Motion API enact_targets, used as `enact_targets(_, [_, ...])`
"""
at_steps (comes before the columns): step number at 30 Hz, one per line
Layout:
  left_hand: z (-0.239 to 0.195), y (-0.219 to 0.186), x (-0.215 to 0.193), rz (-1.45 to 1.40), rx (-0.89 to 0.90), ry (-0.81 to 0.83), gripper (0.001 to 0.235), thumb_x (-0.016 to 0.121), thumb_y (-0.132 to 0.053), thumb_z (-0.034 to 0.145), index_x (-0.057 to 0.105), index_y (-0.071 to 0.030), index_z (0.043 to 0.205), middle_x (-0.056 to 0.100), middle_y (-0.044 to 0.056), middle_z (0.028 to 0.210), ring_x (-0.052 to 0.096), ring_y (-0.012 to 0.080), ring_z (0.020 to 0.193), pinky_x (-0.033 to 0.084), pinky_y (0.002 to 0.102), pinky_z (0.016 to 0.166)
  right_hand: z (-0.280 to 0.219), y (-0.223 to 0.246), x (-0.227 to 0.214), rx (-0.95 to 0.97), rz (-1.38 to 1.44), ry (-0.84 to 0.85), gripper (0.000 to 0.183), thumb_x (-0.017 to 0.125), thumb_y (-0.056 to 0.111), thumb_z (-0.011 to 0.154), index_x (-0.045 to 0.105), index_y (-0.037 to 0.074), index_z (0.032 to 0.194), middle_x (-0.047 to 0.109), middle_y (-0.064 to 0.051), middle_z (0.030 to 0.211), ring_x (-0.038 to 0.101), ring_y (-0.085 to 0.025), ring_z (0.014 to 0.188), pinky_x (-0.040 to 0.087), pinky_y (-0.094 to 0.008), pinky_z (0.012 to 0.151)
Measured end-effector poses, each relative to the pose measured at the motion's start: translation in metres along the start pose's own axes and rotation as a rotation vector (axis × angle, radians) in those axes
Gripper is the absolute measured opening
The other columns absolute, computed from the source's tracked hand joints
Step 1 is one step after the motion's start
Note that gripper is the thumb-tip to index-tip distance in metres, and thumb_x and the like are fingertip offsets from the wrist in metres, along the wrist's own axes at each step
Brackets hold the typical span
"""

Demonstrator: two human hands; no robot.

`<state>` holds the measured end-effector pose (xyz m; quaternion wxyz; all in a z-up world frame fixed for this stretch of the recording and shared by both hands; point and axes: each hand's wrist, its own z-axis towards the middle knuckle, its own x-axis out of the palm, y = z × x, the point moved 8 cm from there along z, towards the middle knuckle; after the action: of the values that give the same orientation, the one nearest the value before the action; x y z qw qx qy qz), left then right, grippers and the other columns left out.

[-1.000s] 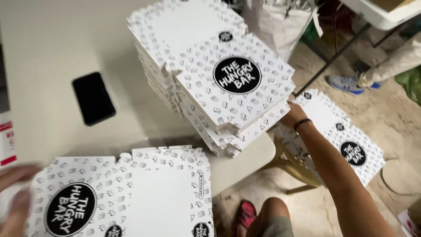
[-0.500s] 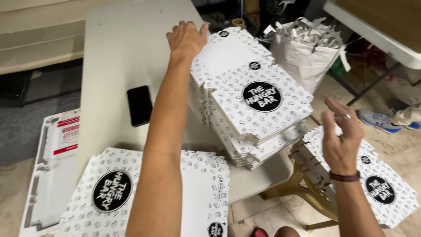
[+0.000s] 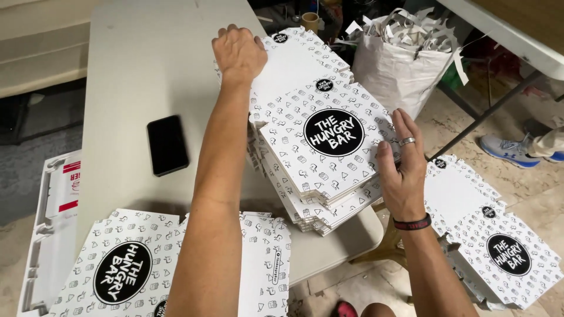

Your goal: Sorting and stacking flat-folded cardboard food boxes on a table.

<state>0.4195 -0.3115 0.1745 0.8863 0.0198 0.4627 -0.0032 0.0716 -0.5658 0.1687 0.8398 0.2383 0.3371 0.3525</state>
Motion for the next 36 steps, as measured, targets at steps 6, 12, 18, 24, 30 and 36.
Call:
enact_targets(6, [0.0,0.005,0.011,-0.044,-0.023,0.051,0.045,0.051,-0.048,0.102,0.077,-0.012,0.096,0.07,0.012,0.095,0.065,0.0304,0.091,0.052,0.045,0.073,-0.003,0.0,0.003,-0.011,0.027,-0.008,0.05,0.044,0.021,0.109,0.041,-0.006,0.152,0.041,-0.027,0.155,0.037,-0.04,0.148,0.035,-0.057,0.122])
enact_targets(12, [0.002,0.004,0.017,-0.033,-0.021,-0.005,0.045,0.052,-0.051,0.099,0.077,-0.016,0.09,0.071,0.007,0.087,0.063,0.0303,0.09,0.05,0.046,0.07,-0.007,-0.005,0.003,-0.028,0.061,-0.037,0.05,0.043,0.024,0.112,0.039,-0.003,0.154,0.04,-0.025,0.156,0.037,-0.037,0.149,0.032,-0.053,0.125])
enact_targets(18, [-0.002,0.005,0.003,0.009,0.001,-0.16,0.044,0.057,-0.05,0.095,0.078,-0.014,0.082,0.069,0.007,0.083,0.062,0.0293,0.087,0.047,0.047,0.074,-0.009,-0.002,0.005,-0.073,0.095,-0.054,0.048,0.042,0.024,0.115,0.036,-0.001,0.156,0.041,-0.024,0.157,0.04,-0.038,0.149,0.035,-0.054,0.125])
enact_targets(24, [-0.009,-0.001,-0.027,0.074,0.025,-0.299,0.04,0.057,-0.049,0.093,0.073,-0.017,0.077,0.07,0.004,0.074,0.062,0.0254,0.08,0.047,0.044,0.069,-0.01,-0.005,0.005,-0.08,0.079,-0.077,0.05,0.042,0.029,0.116,0.034,0.003,0.158,0.041,-0.023,0.158,0.039,-0.036,0.15,0.034,-0.053,0.126])
enact_targets(30, [0.004,0.001,-0.043,-0.045,-0.029,-0.033,0.075,0.042,-0.069,0.103,0.073,-0.009,0.07,0.074,0.018,0.092,0.065,0.0328,0.098,0.042,0.053,0.084,-0.009,-0.007,0.006,-0.077,0.103,-0.089,0.049,0.042,0.016,0.114,0.029,0.003,0.16,0.039,-0.024,0.162,0.04,-0.037,0.152,0.036,-0.054,0.126])
enact_targets(36, [0.006,-0.045,-0.164,-0.199,0.16,-0.2,0.061,0.051,-0.07,0.102,0.068,-0.015,0.083,0.071,0.01,0.104,0.064,0.0259,0.108,0.04,0.052,0.096,-0.009,0.001,0.0,0.0,0.093,-0.129,0.06,0.046,0.019,0.108,0.024,0.01,0.164,0.037,-0.03,0.156,0.032,-0.051,0.147,0.024,-0.074,0.116])
